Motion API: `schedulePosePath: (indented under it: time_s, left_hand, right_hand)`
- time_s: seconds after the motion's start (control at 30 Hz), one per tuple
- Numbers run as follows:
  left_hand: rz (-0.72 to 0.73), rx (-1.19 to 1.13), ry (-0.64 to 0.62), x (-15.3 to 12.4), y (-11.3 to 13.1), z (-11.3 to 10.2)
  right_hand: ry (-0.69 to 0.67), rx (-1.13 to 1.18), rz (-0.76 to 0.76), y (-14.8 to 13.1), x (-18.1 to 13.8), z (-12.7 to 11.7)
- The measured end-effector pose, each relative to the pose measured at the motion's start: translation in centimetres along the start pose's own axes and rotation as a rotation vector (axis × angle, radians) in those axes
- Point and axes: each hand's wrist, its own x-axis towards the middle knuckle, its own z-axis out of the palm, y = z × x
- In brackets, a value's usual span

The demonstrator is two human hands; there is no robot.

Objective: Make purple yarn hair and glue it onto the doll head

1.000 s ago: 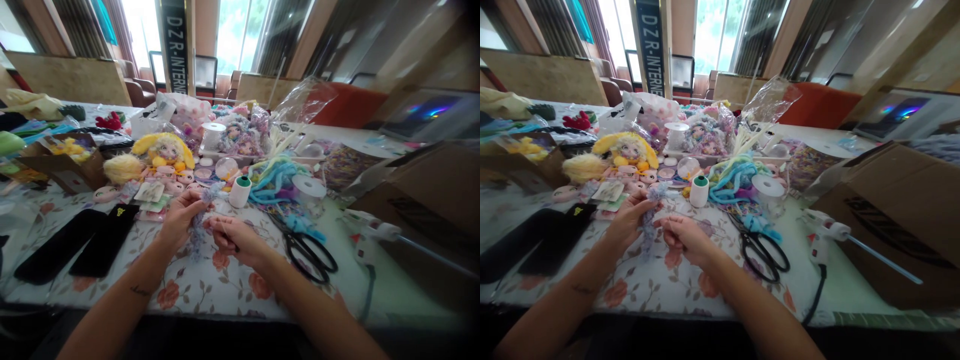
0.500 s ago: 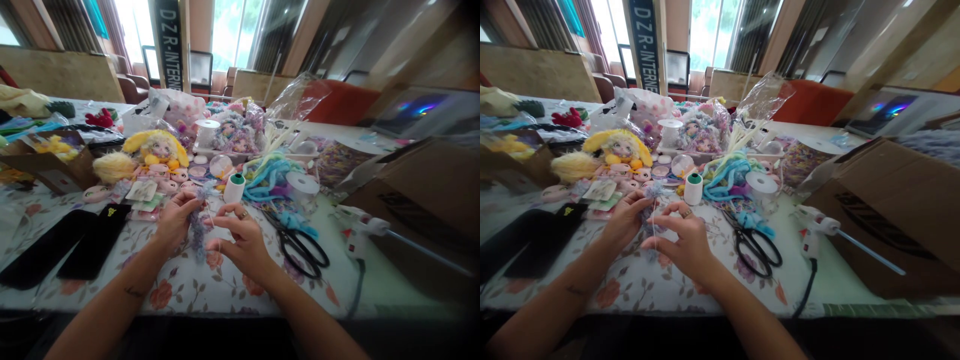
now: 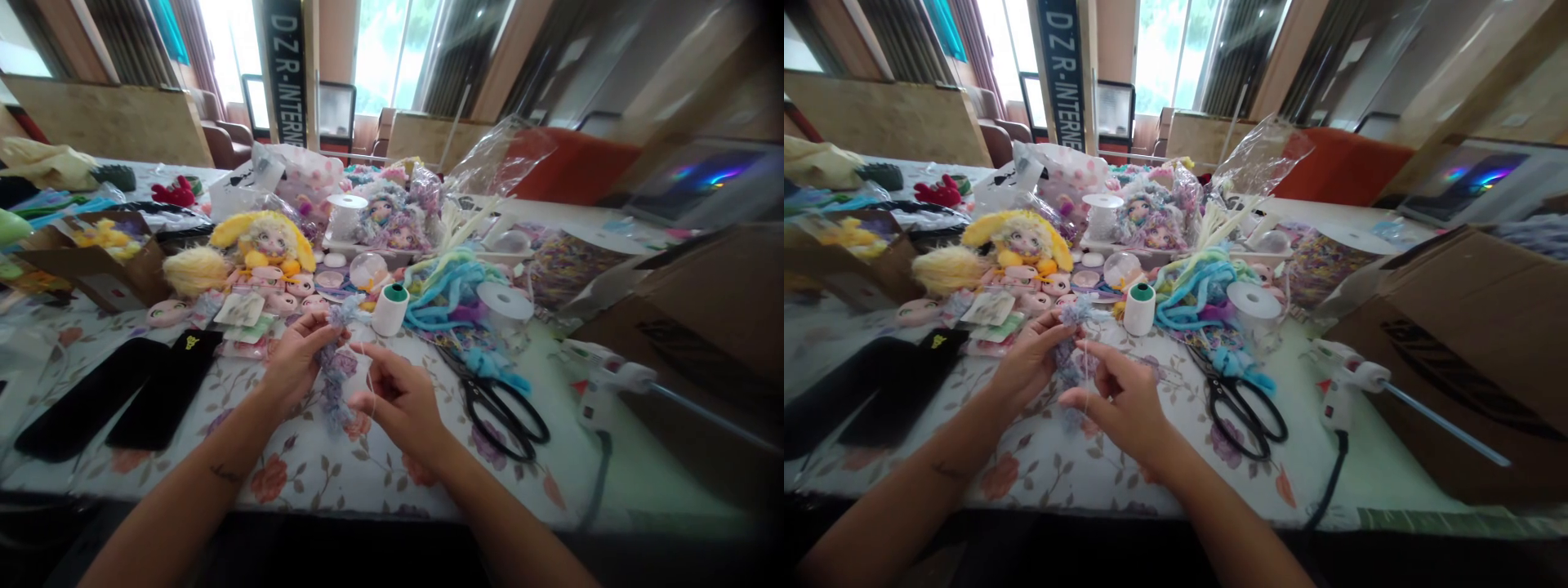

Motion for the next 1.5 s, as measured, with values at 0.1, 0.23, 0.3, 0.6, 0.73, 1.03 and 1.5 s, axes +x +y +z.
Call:
schedulePosePath:
  time_s: [0.1,0.23,0.3,0.6,0.73,1.03,1.5]
  left_hand:
    - [-0.048,-0.029,-0.007,0.0,0.2,-0.2]
    - [-0.062,-0.046,-0.039,0.2,0.3,-0.8]
    - [-0.076,-0.032,-0.062,0.2,0.3,-0.9]
    - [-0.086,0.062,-0.202,-0.1,0.1,-0.4]
    - [-0.195,0.099,-0.324,-0.3,0.1,-0.7]
    - [-0.349,0.116,-0.419,-0.6,-0.4,-0.9]
    - [-0.384,0.173,-0.400,-0.2,-1.4,-1.0]
  right_hand:
    - [0.036,0.138,0.182,-0.2,-0.2,-0.1]
    - [0.058,0.306,0.367,-0.2,-0.2,0.1]
    - [0.044,0.387,0.435,0.0,0.0,0.1]
    - [-0.150,0.288,0.637,1.5,1.2,-1.4]
    - [-0.294,0.161,0.583,1.6,1.8,-2.0]
    - [-0.369,-0.030,0.282,0.4,2.0,-2.8]
    - [-0.367,-0.327,0.164,0.1,1.8,-2.8]
